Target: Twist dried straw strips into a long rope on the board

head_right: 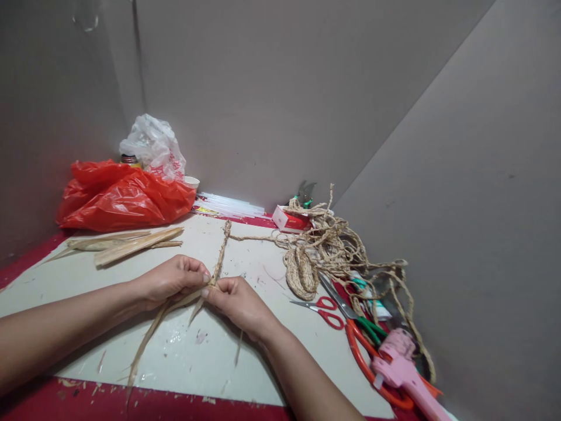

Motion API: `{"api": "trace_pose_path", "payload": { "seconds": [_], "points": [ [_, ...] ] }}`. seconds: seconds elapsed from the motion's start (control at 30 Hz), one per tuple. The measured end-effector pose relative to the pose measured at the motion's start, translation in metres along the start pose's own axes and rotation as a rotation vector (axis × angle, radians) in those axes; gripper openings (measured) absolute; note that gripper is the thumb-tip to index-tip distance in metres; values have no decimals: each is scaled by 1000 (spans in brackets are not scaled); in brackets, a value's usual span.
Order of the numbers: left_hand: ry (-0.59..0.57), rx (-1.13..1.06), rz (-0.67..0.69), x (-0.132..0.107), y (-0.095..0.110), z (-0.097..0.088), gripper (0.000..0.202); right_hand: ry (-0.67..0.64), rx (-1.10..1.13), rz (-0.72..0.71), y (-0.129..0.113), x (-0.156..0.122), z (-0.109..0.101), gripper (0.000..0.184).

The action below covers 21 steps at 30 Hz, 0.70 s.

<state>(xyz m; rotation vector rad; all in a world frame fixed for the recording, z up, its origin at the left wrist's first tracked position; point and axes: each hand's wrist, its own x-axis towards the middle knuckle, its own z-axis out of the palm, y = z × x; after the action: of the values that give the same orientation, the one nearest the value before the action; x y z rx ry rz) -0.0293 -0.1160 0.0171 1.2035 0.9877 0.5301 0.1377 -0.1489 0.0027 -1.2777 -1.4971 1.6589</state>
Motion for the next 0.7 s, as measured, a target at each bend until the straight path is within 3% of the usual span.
{"api": "trace_pose_path", "payload": {
  "seconds": [0.13,0.23,0.33,0.5,0.6,0.7],
  "points": [
    [12,14,65,1,-4,0,12,-135,241,96,-2,-1,-2,32],
    [-6,40,84,2,-6,-1,14,-170,288,100,0,-1,-3,34],
    [52,98,124,2,-7,-2,11,-97,184,81,1,1,-1,35],
    [94,174,175,5,-11,2,7,155,11,75,2,3,12,34],
    [91,153,218,5,-16,7,6,243,90,69,5,3,21,32],
    [97,164,260,2,-18,11,5,191,323,88,7,1,26,29]
  ]
}}
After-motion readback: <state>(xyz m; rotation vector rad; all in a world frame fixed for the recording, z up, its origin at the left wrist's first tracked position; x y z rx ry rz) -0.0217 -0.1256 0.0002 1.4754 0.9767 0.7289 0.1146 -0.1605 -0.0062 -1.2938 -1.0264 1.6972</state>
